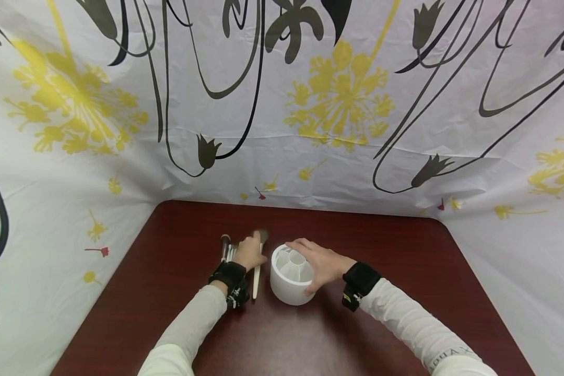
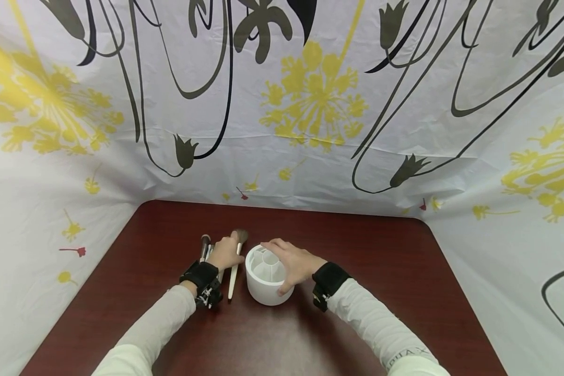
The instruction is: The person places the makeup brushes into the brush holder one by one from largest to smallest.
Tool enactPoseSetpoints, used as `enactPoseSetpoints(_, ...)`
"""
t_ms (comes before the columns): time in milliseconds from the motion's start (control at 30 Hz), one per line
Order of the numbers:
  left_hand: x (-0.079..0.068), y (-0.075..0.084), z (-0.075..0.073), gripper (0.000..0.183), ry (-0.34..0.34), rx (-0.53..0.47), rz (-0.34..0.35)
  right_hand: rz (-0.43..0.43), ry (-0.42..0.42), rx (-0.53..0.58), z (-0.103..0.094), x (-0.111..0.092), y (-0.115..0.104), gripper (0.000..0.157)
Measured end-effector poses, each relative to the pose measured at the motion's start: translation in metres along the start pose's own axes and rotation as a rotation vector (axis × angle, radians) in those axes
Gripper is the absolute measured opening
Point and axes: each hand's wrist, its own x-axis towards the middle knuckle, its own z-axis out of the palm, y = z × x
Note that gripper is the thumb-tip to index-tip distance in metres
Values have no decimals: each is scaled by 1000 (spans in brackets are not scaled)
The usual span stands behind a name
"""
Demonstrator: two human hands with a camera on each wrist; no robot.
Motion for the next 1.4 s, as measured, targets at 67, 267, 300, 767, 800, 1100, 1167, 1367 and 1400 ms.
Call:
enactPoseSetpoints(67, 0, 0, -3, 58, 13, 6, 6, -2, 1, 0, 0, 0, 0, 112)
enactPoseSetpoints(267, -1, 5, -15, 54, 16, -2, 23, 5, -3, -8, 1, 1, 0, 113)
enactPoseSetpoints(300, -2, 6, -18, 54, 14, -10, 24, 7, -3, -12, 1, 1, 0, 113)
enactPoseSetpoints(767, -5, 15, -41, 46, 54, -80, 13, 14, 0, -8, 0, 1, 1, 113)
enactPoseSetpoints(800, -5, 15, -42, 46, 50, -81, 10, 18, -1, -4, 0, 1, 1, 113)
enactPoseSetpoints(1100, -8, 21, -52, 40, 40, -67, 44, 27, -7, 4, 3, 1, 2, 113)
enactPoseSetpoints(1167, -9, 23, -55, 40, 55, -73, 61, 28, -4, 7, 3, 1, 1, 113)
enactPoseSetpoints(1367, -12, 31, -62, 37, 93, -102, 90, 24, 1, 1, 3, 1, 1, 114)
enactPoseSetpoints(1400, -12, 32, -64, 37, 93, -106, 96, 24, 2, -4, 3, 0, 1, 114)
